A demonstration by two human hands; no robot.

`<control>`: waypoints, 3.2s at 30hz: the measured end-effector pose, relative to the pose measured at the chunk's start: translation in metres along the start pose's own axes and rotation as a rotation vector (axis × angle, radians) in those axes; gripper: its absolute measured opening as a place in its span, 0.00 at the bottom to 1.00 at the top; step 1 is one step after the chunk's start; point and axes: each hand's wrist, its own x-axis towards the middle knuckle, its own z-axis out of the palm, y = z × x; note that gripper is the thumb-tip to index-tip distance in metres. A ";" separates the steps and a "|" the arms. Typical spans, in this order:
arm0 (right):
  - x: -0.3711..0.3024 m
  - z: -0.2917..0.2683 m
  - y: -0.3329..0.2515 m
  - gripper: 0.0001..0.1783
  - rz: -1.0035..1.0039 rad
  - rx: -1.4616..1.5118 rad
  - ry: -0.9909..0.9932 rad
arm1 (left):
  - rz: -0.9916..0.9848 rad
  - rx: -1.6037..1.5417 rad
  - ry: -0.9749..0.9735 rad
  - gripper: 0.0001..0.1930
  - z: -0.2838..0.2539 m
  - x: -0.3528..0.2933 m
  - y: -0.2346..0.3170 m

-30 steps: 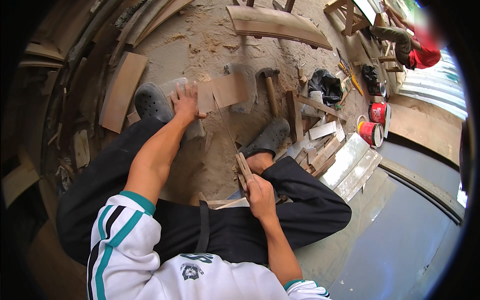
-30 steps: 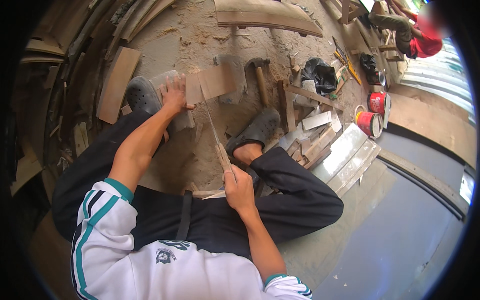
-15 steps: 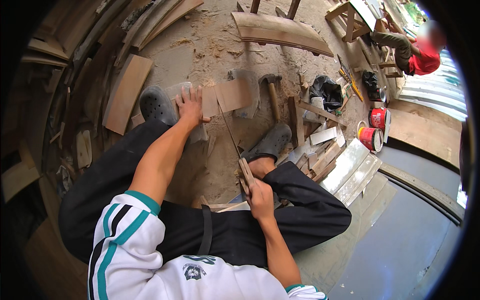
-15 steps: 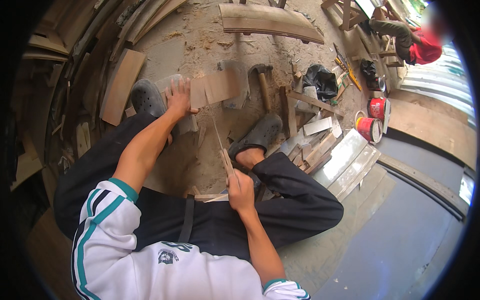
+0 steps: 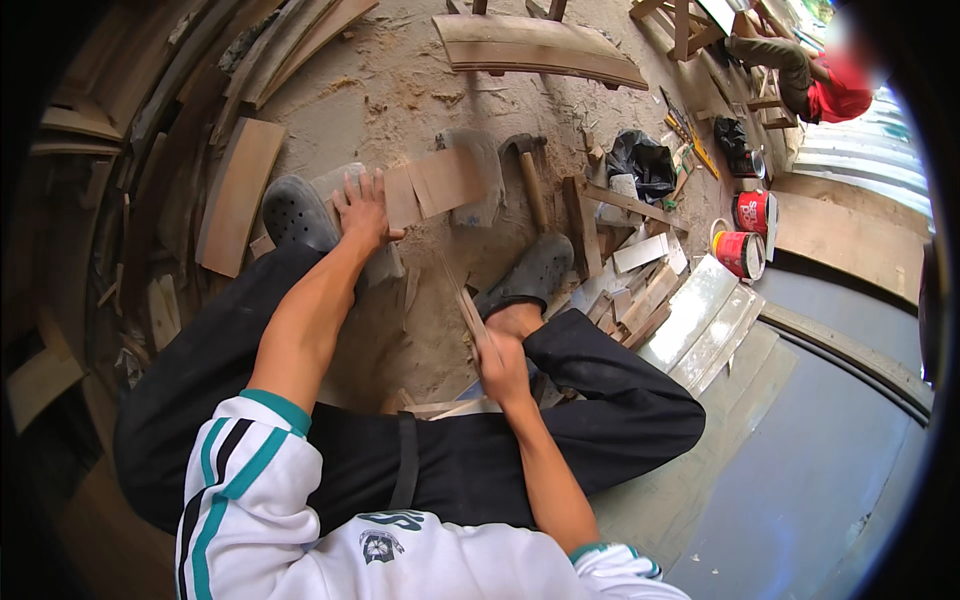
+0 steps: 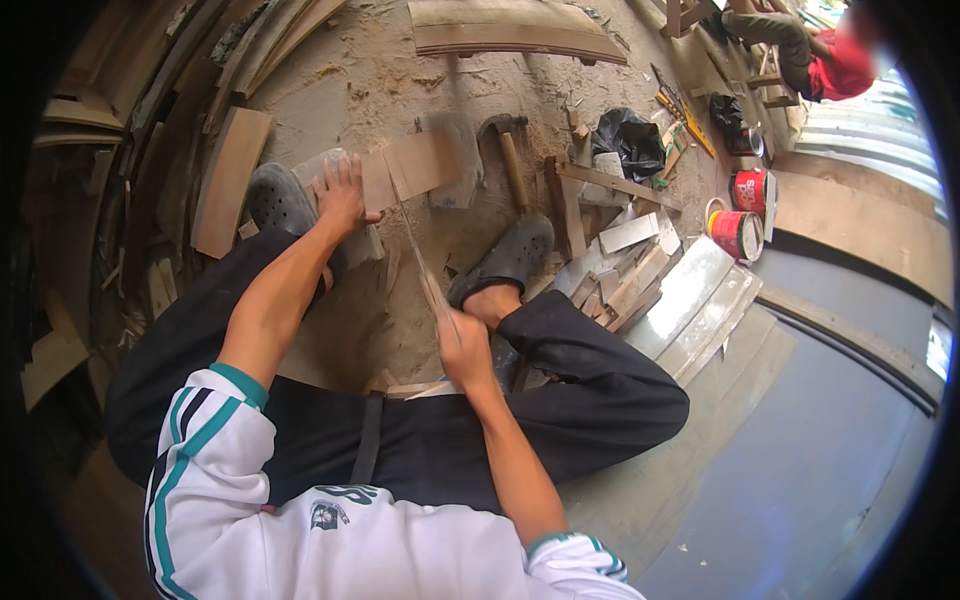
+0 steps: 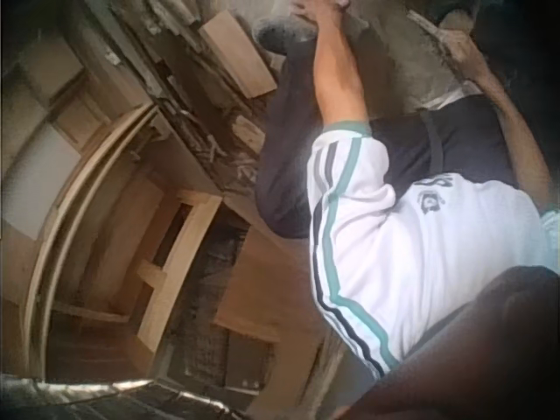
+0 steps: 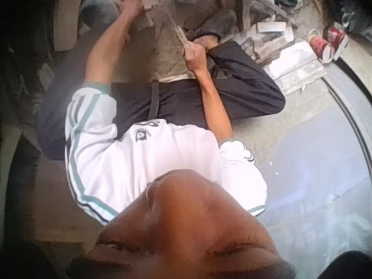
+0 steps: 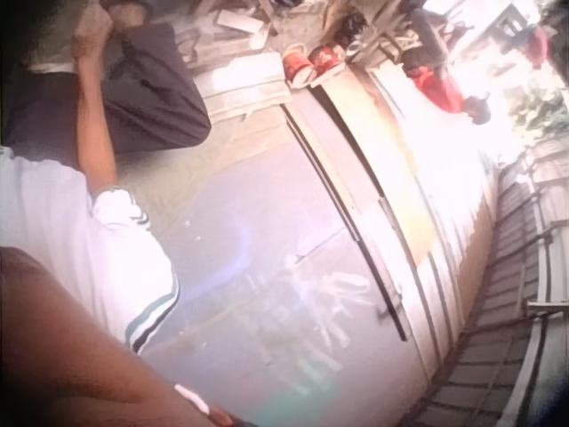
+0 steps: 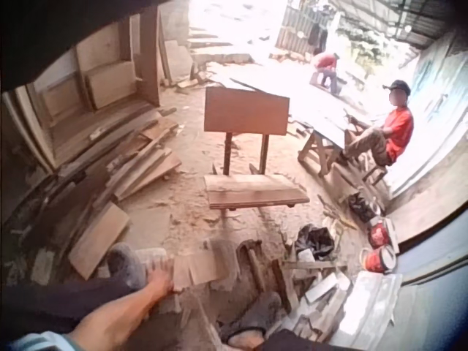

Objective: The person uses a chisel to carve a small wooden block while sitting on the floor. They then pick up a larger wooden frame and inspect it.

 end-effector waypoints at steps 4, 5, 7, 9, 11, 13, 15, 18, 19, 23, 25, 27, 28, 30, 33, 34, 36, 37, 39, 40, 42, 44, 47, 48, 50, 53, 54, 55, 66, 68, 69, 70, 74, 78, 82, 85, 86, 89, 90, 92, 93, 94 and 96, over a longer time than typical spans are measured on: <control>0.047 0.016 0.002 0.16 0.052 -0.026 0.075 | -0.021 -0.044 -0.039 0.67 -0.003 0.006 0.002; 0.037 0.013 -0.001 0.16 0.053 -0.021 0.080 | -0.010 -0.039 -0.037 0.68 -0.002 0.006 0.001; 0.006 0.003 -0.023 0.15 0.038 -0.006 0.065 | -0.020 -0.045 -0.033 0.68 0.000 0.006 -0.004; -0.028 -0.013 -0.039 0.13 0.054 -0.063 0.030 | -0.028 -0.062 -0.033 0.69 0.000 0.003 -0.008; -0.018 -0.011 -0.030 0.13 0.056 -0.034 -0.009 | -0.039 -0.075 -0.022 0.69 0.004 0.005 -0.010; 0.007 -0.002 -0.020 0.13 0.102 -0.014 0.007 | -0.032 -0.085 -0.037 0.69 0.008 0.004 -0.004; 0.047 0.014 -0.006 0.13 0.041 0.005 0.109 | -0.007 -0.096 -0.056 0.69 0.004 0.009 0.007; 0.030 0.017 -0.012 0.13 0.048 -0.001 0.105 | -0.018 -0.136 -0.073 0.69 0.005 0.007 -0.002; 0.012 0.011 -0.023 0.13 0.062 -0.015 0.079 | -0.022 -0.134 -0.071 0.69 0.006 0.005 -0.005; -0.020 -0.022 -0.039 0.14 0.092 0.019 0.001 | -0.025 -0.142 -0.039 0.69 0.011 0.008 -0.014; 0.001 -0.011 -0.020 0.18 0.052 0.012 0.002 | -0.009 -0.153 -0.048 0.69 0.012 0.009 -0.011; 0.035 0.004 0.001 0.18 0.045 0.016 0.047 | 0.009 -0.155 -0.069 0.69 0.006 0.011 -0.002; 0.043 0.007 0.002 0.18 0.035 0.021 0.055 | 0.010 -0.150 -0.077 0.69 0.005 0.012 -0.002; 0.034 0.006 -0.008 0.18 0.094 0.081 0.039 | -0.003 -0.140 -0.095 0.70 0.005 0.011 -0.007; 0.006 -0.003 -0.032 0.17 0.122 0.032 0.028 | -0.042 -0.094 -0.151 0.70 -0.001 0.006 -0.001; -0.007 -0.006 -0.037 0.17 0.118 -0.005 0.025 | -0.054 -0.087 -0.152 0.70 -0.003 0.003 -0.002; -0.030 -0.012 -0.045 0.18 0.207 0.045 0.008 | -0.063 -0.092 -0.161 0.70 -0.002 -0.001 0.000; -0.035 -0.014 -0.046 0.18 0.250 0.076 0.002 | -0.058 -0.099 -0.155 0.71 -0.003 -0.002 0.001; -0.033 -0.014 -0.044 0.18 0.252 0.126 -0.022 | -0.050 -0.114 -0.140 0.71 -0.003 -0.004 0.002; -0.032 -0.013 -0.042 0.18 0.252 0.151 -0.034 | -0.049 -0.127 -0.125 0.70 -0.002 -0.005 0.002; -0.014 -0.005 -0.030 0.16 0.236 0.125 -0.036 | -0.048 -0.153 -0.092 0.69 0.001 -0.006 -0.002; 0.003 -0.001 -0.029 0.16 0.222 0.089 -0.001 | -0.038 -0.154 -0.085 0.69 -0.001 -0.004 0.003; 0.003 0.004 -0.042 0.16 0.188 0.025 0.016 | -0.027 -0.165 -0.050 0.70 0.003 -0.005 0.004; 0.002 0.003 -0.059 0.17 0.147 0.002 0.002 | -0.033 -0.168 -0.028 0.70 0.004 -0.003 0.000; -0.005 -0.002 -0.083 0.18 0.128 -0.034 -0.014 | -0.036 -0.189 -0.009 0.70 0.004 -0.004 0.000; -0.020 -0.002 -0.091 0.20 0.157 -0.062 0.020 | -0.048 -0.204 0.010 0.70 0.004 -0.008 -0.005; -0.021 0.000 -0.088 0.19 0.138 -0.085 0.071 | -0.045 -0.209 0.021 0.70 0.000 -0.007 -0.003; -0.020 0.003 -0.084 0.18 0.117 -0.107 0.122 | -0.042 -0.212 0.021 0.70 -0.003 -0.008 -0.001; -0.005 0.010 -0.083 0.15 0.024 -0.183 0.192 | -0.041 -0.235 0.041 0.71 -0.002 -0.010 -0.003; -0.024 0.006 -0.082 0.13 0.128 -0.184 0.133 | -0.038 -0.225 0.039 0.71 -0.001 -0.012 -0.003; -0.026 0.005 -0.082 0.12 0.179 -0.185 0.107 | -0.034 -0.221 0.040 0.72 -0.002 -0.011 -0.002; -0.020 0.008 -0.076 0.12 0.125 -0.173 0.141 | -0.032 -0.210 0.049 0.72 -0.004 -0.008 -0.002; 0.026 0.028 -0.040 0.12 -0.025 -0.198 0.217 | -0.012 -0.190 0.051 0.71 -0.003 -0.005 0.004; 0.017 0.025 -0.058 0.12 0.088 -0.176 0.157 | -0.022 -0.175 0.025 0.71 -0.004 -0.007 0.001; -0.041 0.007 -0.068 0.11 0.092 -0.161 0.152 | -0.021 -0.191 0.051 0.70 -0.003 -0.006 -0.002; -0.022 0.016 -0.046 0.10 -0.022 -0.177 0.192 | -0.016 -0.166 0.042 0.70 -0.004 -0.007 0.001; -0.002 0.026 -0.035 0.10 -0.079 -0.185 0.203 | -0.027 -0.156 0.034 0.70 -0.005 -0.007 -0.002; 0.035 0.034 -0.020 0.09 0.005 -0.156 0.184 | -0.029 -0.177 0.022 0.70 -0.008 -0.002 0.008; 0.032 0.030 -0.029 0.09 0.027 -0.170 0.178 | -0.036 -0.184 0.016 0.70 -0.006 0.000 0.007; 0.015 0.025 -0.047 0.09 0.027 -0.162 0.156 | -0.052 -0.173 0.019 0.71 0.000 -0.004 -0.002; -0.004 0.019 -0.054 0.09 0.001 -0.150 0.155 | -0.057 -0.173 0.030 0.72 -0.001 -0.004 -0.004; -0.020 0.012 -0.061 0.09 0.035 -0.143 0.153 | -0.055 -0.171 0.024 0.72 -0.003 -0.003 -0.002; -0.042 0.005 -0.069 0.07 0.107 -0.121 0.140 | -0.059 -0.161 0.007 0.72 -0.005 -0.003 -0.002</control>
